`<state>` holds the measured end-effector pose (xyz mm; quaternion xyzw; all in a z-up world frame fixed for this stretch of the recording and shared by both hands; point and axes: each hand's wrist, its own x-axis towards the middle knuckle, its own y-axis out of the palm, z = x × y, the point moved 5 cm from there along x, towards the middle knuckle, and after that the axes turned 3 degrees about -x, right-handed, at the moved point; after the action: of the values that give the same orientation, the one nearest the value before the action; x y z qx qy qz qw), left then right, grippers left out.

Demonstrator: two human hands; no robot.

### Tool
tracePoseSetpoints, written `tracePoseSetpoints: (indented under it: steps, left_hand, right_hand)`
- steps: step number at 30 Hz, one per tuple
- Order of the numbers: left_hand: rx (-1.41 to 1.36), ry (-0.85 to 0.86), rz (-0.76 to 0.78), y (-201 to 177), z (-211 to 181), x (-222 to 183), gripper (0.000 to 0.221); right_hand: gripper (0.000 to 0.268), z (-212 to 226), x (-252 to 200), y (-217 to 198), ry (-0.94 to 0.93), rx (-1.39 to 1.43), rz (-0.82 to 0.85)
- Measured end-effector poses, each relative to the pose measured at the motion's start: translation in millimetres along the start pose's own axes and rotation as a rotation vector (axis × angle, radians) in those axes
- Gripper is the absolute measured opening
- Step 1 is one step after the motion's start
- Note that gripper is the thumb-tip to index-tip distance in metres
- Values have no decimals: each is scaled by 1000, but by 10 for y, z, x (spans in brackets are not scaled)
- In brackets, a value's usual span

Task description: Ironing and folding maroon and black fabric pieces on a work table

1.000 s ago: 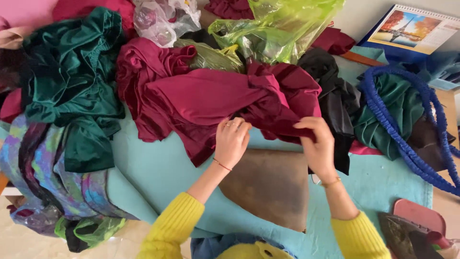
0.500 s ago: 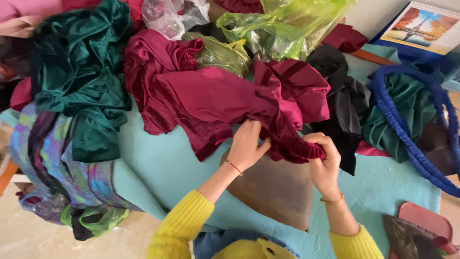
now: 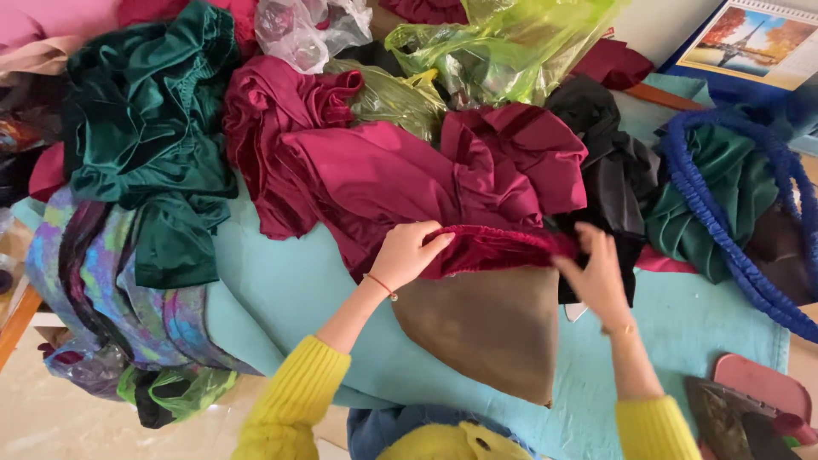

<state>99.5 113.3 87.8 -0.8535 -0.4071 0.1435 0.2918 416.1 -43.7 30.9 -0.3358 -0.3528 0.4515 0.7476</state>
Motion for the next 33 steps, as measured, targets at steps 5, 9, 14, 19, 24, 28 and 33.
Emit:
tracePoseSetpoints:
  steps: [5, 9, 14, 19, 24, 28, 33]
  left_hand:
    - [-507, -53, 146, 56, 46, 121, 44]
    - [-674, -101, 201, 114, 34, 162, 41]
    - [-647, -19, 176, 154, -68, 215, 30]
    - [-471, 13, 142, 68, -88, 306, 26]
    - [-208, 14, -37, 46, -47, 336, 30]
    - [-85, -55, -132, 3, -133, 288, 21]
    - [-23, 59, -194, 445, -404, 253, 29]
  right_hand:
    - [61, -383, -1006, 524, 333, 228, 84]
    - [54, 437, -1233, 144, 904, 659, 337]
    - [58, 689, -1425, 205, 1022, 1122, 224]
    - [76, 1051, -1609, 118, 1125, 1150, 101]
    - [39, 711, -1905, -154, 1064, 1012, -138]
    - [62, 369, -2099, -807, 863, 825, -358]
    - [70, -567, -2771, -798, 734, 920, -550]
